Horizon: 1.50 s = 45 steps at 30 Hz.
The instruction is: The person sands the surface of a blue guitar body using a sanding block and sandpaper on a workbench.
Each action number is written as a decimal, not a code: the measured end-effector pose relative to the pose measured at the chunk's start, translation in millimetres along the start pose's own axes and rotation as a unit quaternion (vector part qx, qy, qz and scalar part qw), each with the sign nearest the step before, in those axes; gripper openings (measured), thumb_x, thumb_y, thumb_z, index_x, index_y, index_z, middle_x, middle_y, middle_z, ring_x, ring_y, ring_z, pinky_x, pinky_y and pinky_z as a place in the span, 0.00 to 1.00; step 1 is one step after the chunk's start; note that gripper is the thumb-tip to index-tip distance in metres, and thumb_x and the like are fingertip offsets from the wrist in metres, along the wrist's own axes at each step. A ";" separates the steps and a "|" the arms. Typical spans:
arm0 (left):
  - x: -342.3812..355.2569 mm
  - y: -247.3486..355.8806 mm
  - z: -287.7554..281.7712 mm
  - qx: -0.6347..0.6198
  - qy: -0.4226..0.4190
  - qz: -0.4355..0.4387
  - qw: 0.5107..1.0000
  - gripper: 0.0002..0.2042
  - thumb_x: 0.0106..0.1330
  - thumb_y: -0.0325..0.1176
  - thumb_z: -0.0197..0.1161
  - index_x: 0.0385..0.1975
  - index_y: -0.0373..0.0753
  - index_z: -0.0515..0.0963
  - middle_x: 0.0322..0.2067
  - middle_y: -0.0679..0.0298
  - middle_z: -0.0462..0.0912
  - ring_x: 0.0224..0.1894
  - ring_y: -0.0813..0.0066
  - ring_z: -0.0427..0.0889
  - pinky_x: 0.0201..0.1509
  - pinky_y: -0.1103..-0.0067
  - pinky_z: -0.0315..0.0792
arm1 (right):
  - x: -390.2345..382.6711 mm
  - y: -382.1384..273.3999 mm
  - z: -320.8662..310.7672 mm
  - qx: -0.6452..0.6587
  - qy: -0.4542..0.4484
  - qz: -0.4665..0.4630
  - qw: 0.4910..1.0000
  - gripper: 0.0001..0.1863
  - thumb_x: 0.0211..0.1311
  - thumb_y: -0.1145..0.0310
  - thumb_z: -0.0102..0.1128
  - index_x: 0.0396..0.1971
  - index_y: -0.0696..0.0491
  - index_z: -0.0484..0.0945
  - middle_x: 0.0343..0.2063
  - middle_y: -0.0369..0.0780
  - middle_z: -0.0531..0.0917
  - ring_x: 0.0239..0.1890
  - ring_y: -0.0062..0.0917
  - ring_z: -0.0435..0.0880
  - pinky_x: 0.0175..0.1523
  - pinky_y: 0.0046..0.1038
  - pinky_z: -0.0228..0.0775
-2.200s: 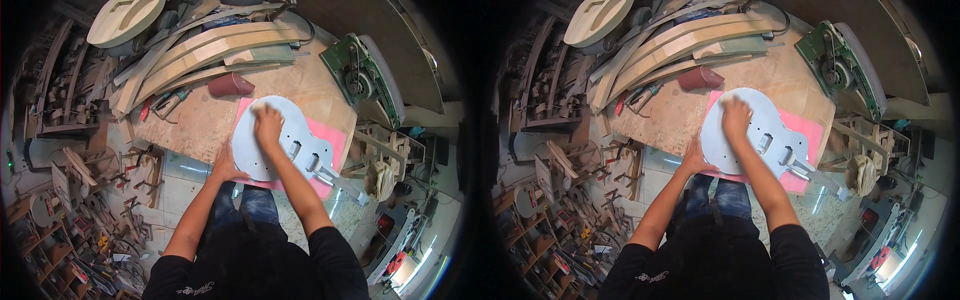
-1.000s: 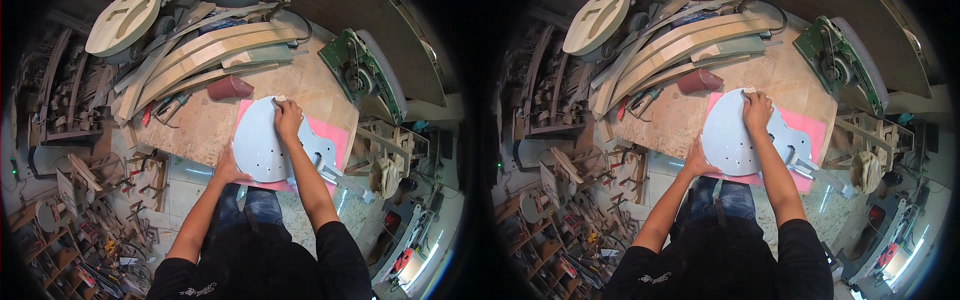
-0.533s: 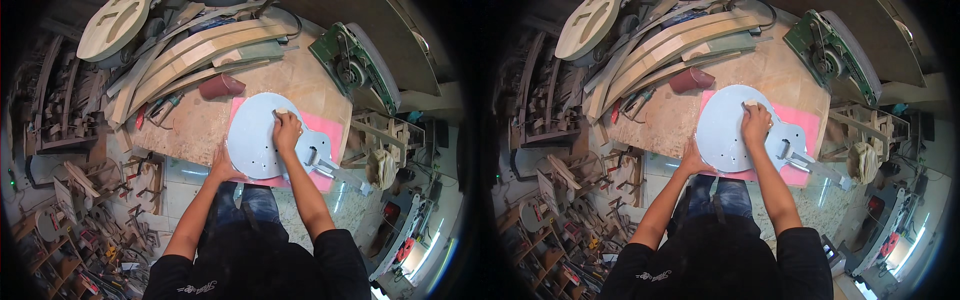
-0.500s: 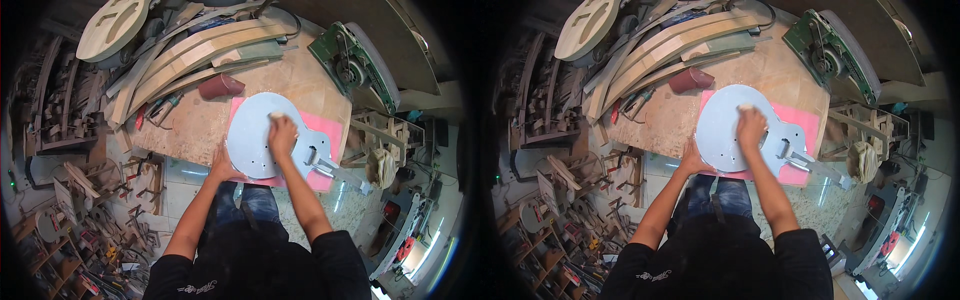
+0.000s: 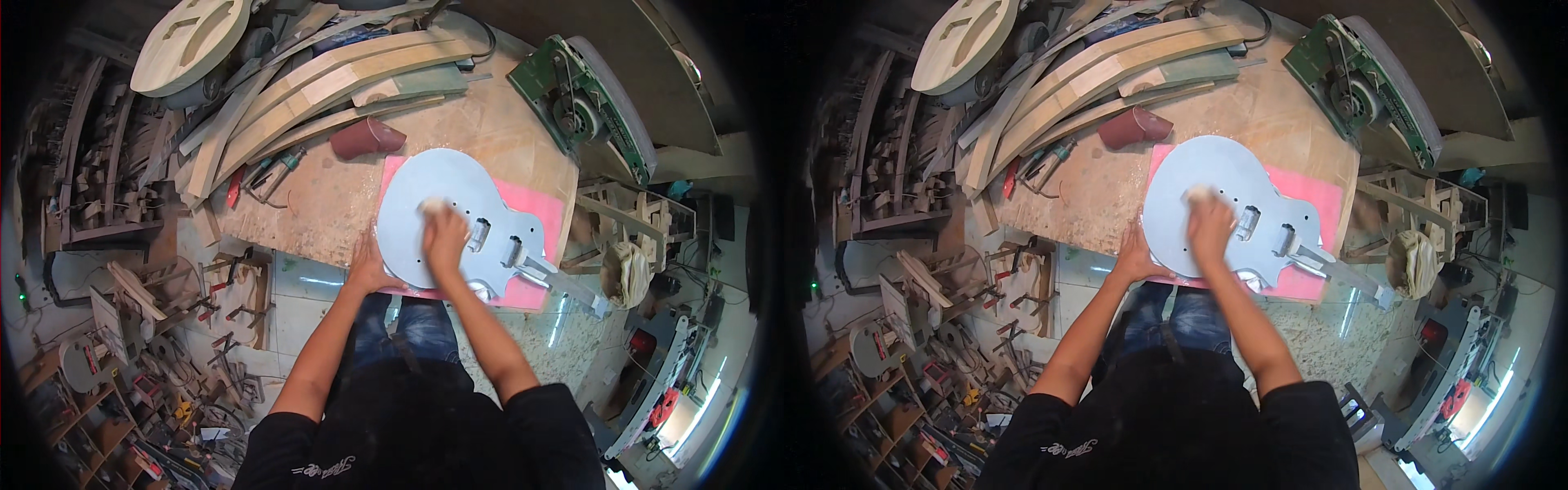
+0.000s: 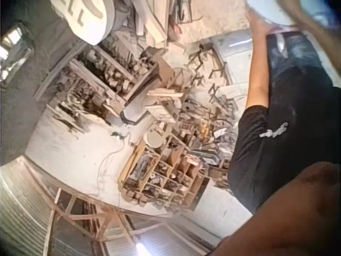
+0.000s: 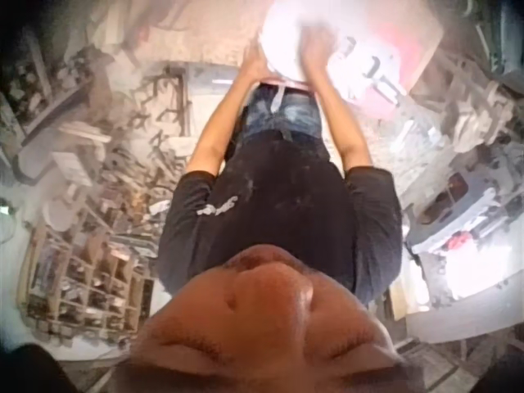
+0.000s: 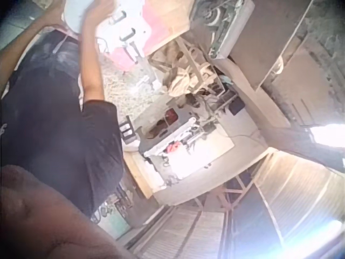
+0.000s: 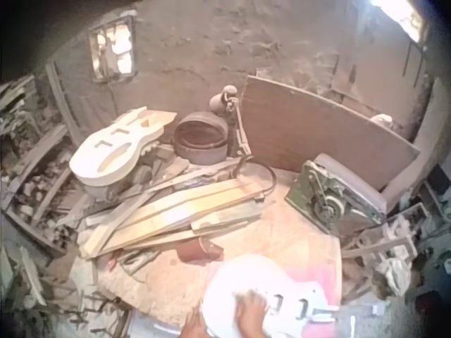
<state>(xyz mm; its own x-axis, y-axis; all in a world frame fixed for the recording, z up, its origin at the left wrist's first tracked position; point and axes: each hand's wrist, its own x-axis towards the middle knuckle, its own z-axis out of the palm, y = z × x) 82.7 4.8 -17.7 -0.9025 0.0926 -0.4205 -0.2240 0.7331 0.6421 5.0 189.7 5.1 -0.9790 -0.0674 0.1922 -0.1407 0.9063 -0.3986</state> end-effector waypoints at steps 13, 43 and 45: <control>5.0 -7.4 2.9 -0.003 -0.001 0.022 1.000 0.84 0.29 0.59 0.88 0.78 0.23 0.30 0.80 0.34 0.41 0.83 0.39 0.39 0.85 0.53 0.35 | 0.7 32.8 -7.4 -0.073 -0.019 0.015 0.997 0.20 0.67 0.66 0.63 0.58 0.51 0.79 0.57 0.49 0.81 0.55 0.48 0.79 0.61 0.54 0.66; 1.5 -18.3 1.8 0.032 0.004 0.047 0.998 0.87 0.27 0.64 0.88 0.79 0.26 0.28 0.80 0.39 0.44 0.83 0.43 0.45 0.85 0.55 0.39 | -110.5 9.6 -32.7 0.051 -0.025 -0.048 0.997 0.14 0.63 0.66 0.68 0.49 0.45 0.83 0.62 0.46 0.80 0.60 0.42 0.77 0.61 0.52 0.63; 2.2 -14.4 -0.4 0.043 -0.015 0.034 0.998 0.87 0.28 0.67 0.86 0.79 0.26 0.29 0.81 0.39 0.42 0.83 0.43 0.43 0.85 0.57 0.37 | -106.2 22.4 -38.3 0.099 -0.064 -0.100 0.988 0.14 0.63 0.66 0.68 0.49 0.45 0.84 0.62 0.46 0.80 0.60 0.42 0.77 0.60 0.52 0.63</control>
<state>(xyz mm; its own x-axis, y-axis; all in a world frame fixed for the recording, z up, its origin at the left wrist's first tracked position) 83.8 -5.8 -27.6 -0.9029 0.1625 -0.3980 -0.1296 0.7800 0.6123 111.4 233.2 10.0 -0.9377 -0.3001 0.1750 -0.3464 0.7706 -0.5350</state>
